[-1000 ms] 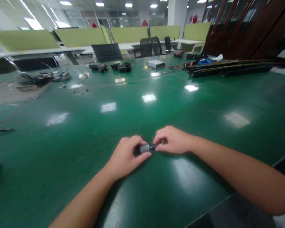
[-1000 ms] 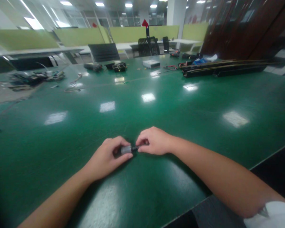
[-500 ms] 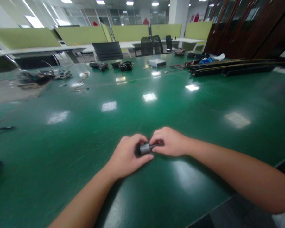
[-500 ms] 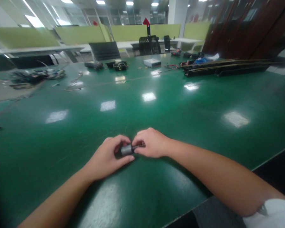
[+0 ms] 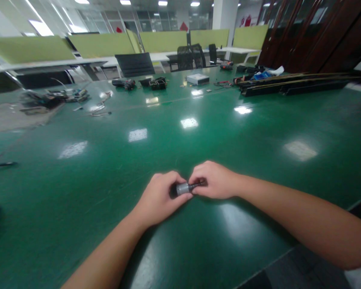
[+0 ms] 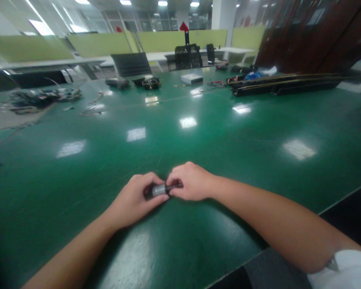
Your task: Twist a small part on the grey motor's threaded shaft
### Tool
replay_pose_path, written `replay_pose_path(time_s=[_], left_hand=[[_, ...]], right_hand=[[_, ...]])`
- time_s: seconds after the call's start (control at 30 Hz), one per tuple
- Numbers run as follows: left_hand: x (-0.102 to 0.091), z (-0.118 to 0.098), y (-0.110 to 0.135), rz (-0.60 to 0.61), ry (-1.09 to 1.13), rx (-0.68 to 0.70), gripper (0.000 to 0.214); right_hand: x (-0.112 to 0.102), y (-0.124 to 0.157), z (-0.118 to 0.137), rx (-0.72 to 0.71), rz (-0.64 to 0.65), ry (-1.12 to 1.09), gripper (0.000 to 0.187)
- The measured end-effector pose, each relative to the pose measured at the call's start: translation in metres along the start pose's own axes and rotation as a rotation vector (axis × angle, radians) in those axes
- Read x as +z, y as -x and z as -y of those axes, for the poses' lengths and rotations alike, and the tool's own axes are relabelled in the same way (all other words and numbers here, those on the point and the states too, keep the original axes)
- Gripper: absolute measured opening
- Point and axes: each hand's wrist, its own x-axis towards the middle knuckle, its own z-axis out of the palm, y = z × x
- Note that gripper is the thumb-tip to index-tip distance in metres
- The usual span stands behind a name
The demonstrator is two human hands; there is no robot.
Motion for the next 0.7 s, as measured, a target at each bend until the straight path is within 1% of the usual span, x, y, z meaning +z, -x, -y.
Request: replay_pose_path(time_s=[0.7], left_hand=[[-0.0024,-0.0018,0.0003,0.009,0.014,0.004,0.025]], right_hand=[[-0.0088,0.0034,0.0011,-0.009,0.051,0.057,0.010]])
